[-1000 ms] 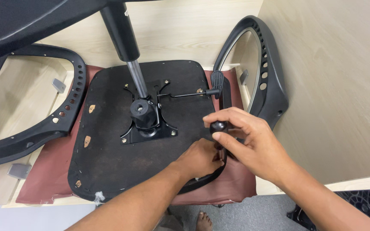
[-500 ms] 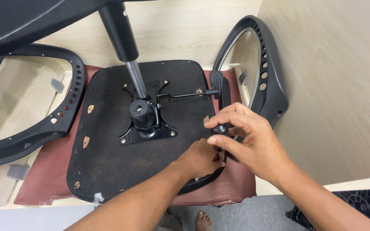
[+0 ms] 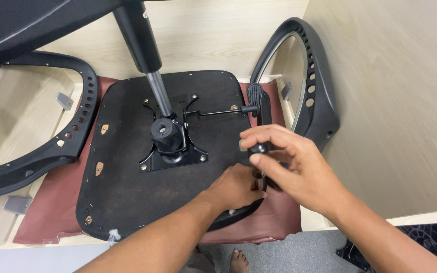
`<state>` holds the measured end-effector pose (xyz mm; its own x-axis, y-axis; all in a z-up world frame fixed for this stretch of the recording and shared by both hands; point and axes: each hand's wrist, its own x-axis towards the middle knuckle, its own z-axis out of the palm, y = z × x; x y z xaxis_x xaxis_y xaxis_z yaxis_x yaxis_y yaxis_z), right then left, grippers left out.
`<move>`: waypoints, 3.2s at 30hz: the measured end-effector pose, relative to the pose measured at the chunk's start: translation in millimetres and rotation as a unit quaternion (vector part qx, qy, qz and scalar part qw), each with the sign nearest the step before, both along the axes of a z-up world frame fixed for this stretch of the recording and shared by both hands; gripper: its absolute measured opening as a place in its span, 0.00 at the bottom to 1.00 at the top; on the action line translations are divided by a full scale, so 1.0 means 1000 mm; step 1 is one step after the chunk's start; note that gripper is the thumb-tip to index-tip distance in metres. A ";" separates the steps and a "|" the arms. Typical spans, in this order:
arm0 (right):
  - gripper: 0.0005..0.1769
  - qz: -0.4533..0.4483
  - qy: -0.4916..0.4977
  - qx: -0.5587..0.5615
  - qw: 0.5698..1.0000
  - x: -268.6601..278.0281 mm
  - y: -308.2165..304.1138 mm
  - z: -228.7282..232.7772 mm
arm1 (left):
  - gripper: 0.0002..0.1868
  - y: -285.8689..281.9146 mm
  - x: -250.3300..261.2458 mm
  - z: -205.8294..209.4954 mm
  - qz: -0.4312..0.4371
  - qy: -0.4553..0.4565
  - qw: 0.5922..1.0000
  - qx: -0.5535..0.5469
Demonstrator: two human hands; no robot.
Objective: The person uses a screwdriver to tighten screws on the underside of an office chair base, securing the central column and mounting plate. The chair is upside down on a protective mat, and the person works methodically around the base.
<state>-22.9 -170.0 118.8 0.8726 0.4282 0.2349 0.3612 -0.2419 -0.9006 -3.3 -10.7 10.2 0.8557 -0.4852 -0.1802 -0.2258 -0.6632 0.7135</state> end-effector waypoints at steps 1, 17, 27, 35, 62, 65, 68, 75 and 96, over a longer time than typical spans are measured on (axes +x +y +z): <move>0.12 -0.002 -0.012 -0.002 1.000 0.000 0.001 0.000 | 0.11 -0.001 0.000 -0.001 -0.002 -0.003 1.000 0.019; 0.12 -0.015 0.029 0.011 0.999 0.005 -0.001 -0.002 | 0.11 0.001 0.000 -0.006 -0.026 -0.039 0.999 -0.013; 0.12 0.023 -0.090 -0.016 0.996 0.014 -0.003 0.002 | 0.14 0.000 0.005 -0.007 -0.011 -0.042 0.999 0.005; 0.13 -0.053 0.028 -0.009 0.998 0.013 -0.004 0.006 | 0.07 0.007 0.008 -0.009 -0.061 -0.031 0.996 -0.052; 0.18 -0.261 -0.058 0.011 0.963 -0.024 0.019 0.002 | 0.08 0.017 0.009 -0.006 -0.049 -0.004 0.996 -0.076; 0.17 -0.319 -0.048 0.076 0.943 -0.026 0.014 0.008 | 0.08 0.024 0.004 -0.009 -0.015 0.006 0.992 -0.129; 0.15 -0.352 -0.012 0.191 0.916 -0.023 0.008 0.006 | 0.09 0.042 -0.002 -0.014 0.029 0.027 0.980 -0.195; 0.10 -0.381 0.253 0.315 0.832 -0.015 0.016 -0.027 | 0.09 0.103 -0.031 -0.006 0.190 0.034 0.929 -0.316; 0.10 -0.076 0.503 0.228 0.830 0.031 0.192 -0.062 | 0.10 0.324 -0.027 -0.064 0.671 -0.051 0.717 -0.184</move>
